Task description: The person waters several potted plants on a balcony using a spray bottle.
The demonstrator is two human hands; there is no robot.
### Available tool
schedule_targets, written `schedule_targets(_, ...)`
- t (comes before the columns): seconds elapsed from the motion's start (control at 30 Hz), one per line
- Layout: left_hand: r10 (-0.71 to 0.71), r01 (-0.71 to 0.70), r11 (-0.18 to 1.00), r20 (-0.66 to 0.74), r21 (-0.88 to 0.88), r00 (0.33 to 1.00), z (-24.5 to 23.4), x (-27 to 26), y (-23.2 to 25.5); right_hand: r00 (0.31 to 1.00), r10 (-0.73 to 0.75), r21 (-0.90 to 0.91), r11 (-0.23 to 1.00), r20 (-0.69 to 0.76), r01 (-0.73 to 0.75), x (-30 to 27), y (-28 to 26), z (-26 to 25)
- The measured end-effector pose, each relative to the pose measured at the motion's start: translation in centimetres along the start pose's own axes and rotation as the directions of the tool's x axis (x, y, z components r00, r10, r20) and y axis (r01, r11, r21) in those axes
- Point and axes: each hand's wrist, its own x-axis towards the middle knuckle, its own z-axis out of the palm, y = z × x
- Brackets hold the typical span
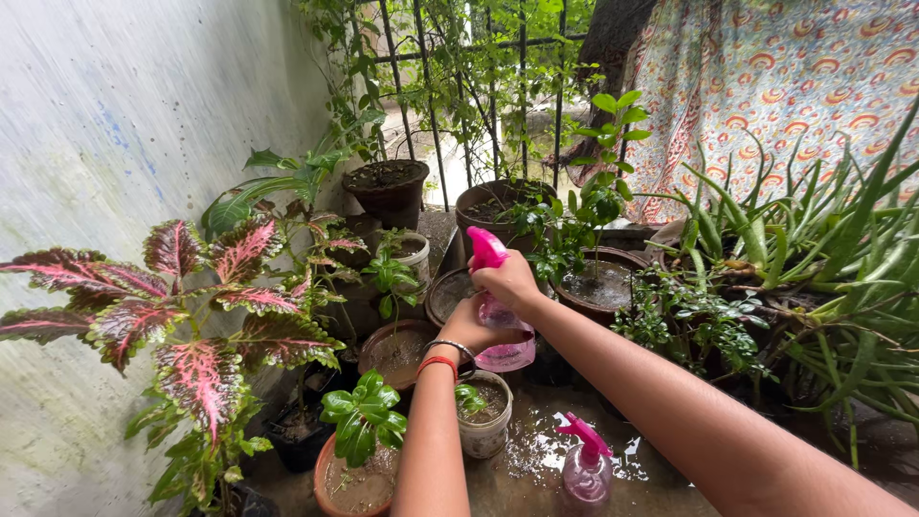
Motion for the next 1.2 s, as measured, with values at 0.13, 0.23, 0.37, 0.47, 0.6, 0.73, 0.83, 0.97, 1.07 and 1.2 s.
schedule_targets(0.13,-0.096,0.097,0.99,0.017,-0.106,0.995,-1.3,-1.7,-1.8,0.998,-0.027,-0.058,0.998,0.06,0.031,-0.3,0.3,3.0)
schedule_targets(0.23,-0.094,0.098,0.985,0.038,-0.139,0.995,-2.3,-2.8,-2.9,0.998,0.006,-0.194,0.981,0.069,0.008,-0.2,1.2,4.9)
schedule_targets(0.37,-0.208,0.218,0.967,0.087,-0.13,0.974,-2.9,-4.3,-4.1,0.952,0.094,0.048,0.992,0.292,-0.113,0.1,3.0,6.4)
schedule_targets(0.47,-0.247,0.26,0.956,0.102,-0.139,0.964,-2.7,-5.1,-4.9,0.925,0.134,0.11,0.977,0.357,-0.184,0.0,3.6,7.2)
schedule_targets(0.6,-0.26,0.271,0.947,0.083,-0.173,0.962,-3.2,-5.7,-5.7,0.942,0.157,-0.005,0.987,0.295,-0.163,-0.5,3.1,8.3)
schedule_targets(0.73,-0.24,0.249,0.956,0.075,-0.153,0.968,-4.0,-5.7,-6.0,0.964,0.19,-0.13,0.977,0.188,-0.168,-0.4,2.7,9.2)
schedule_targets(0.83,-0.256,0.261,0.951,0.046,-0.165,0.965,-4.2,-5.7,-5.9,0.967,0.172,-0.132,0.98,0.189,-0.148,0.1,2.9,9.5)
schedule_targets(0.97,-0.243,0.243,0.949,0.024,-0.201,0.97,-4.4,-6.0,-5.4,0.973,0.133,-0.126,0.986,0.186,-0.111,0.3,2.8,9.6)
schedule_targets(1.07,-0.277,0.276,0.942,0.02,-0.192,0.961,-4.8,-6.1,-4.4,0.989,0.109,-0.219,0.972,0.105,-0.084,-0.1,1.9,9.6)
schedule_targets(1.2,-0.297,0.297,0.93,0.032,-0.218,0.954,-6.2,-6.6,-1.9,0.996,0.051,-0.265,0.964,0.08,-0.028,-0.1,-0.5,9.5)
